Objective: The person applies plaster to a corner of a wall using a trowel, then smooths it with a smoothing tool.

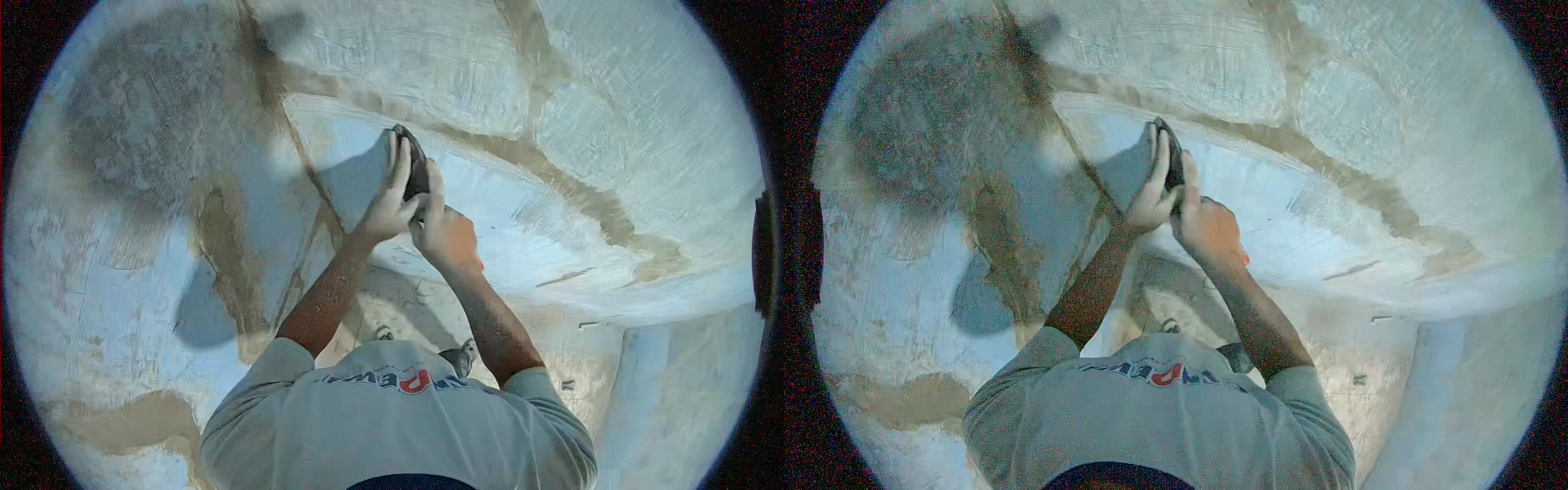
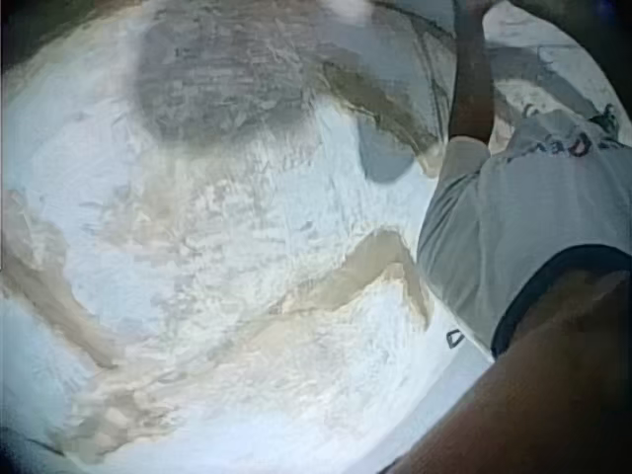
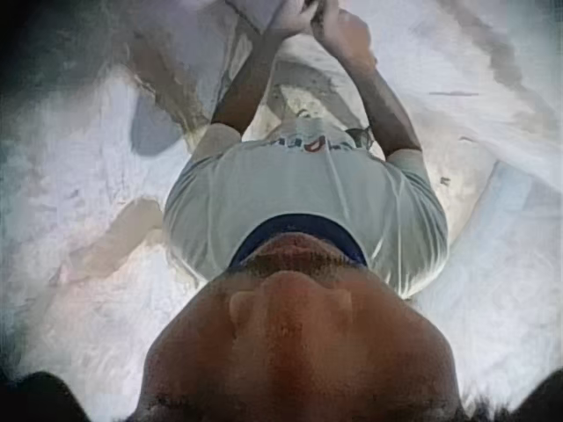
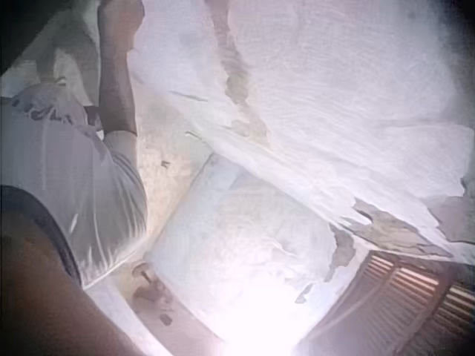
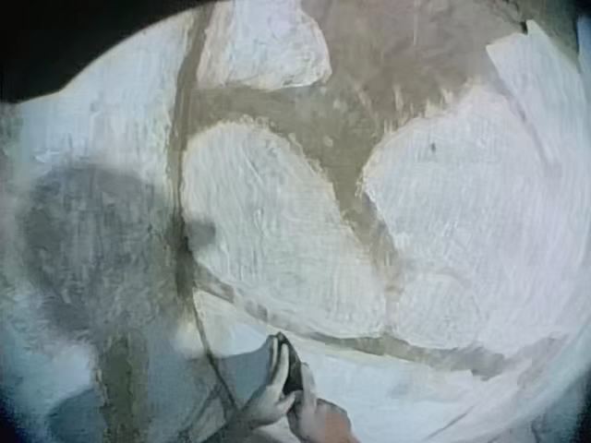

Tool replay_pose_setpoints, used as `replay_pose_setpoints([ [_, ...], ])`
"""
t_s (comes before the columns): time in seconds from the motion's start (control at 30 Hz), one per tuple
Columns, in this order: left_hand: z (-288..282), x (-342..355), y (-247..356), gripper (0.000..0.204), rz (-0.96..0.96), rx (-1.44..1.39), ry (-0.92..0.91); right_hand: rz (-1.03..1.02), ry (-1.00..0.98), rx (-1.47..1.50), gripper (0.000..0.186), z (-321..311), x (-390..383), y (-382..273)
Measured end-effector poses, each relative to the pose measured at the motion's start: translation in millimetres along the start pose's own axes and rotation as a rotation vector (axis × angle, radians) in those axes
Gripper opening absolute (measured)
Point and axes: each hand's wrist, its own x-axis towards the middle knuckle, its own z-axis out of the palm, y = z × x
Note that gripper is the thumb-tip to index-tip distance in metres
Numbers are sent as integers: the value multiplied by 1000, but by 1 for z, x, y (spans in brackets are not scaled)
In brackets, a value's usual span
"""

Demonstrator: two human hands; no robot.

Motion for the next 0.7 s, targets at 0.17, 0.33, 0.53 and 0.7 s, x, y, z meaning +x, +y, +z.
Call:
replay_pose_setpoints([
  [0.17,-36,-2,-13,94,-80,-19,94,-77,-143,-161,73,7,30,-25],
  [0.33,-13,-4,-13,95,-37,11,51,-45,-110,-81,81,7,12,-3],
  [0.53,-1,-4,-11,96,-1,-1,13,-41,133,-40,98,40,9,25],
  [0.7,-17,-9,-6,90,-45,46,12,-39,142,75,93,48,9,19],
])
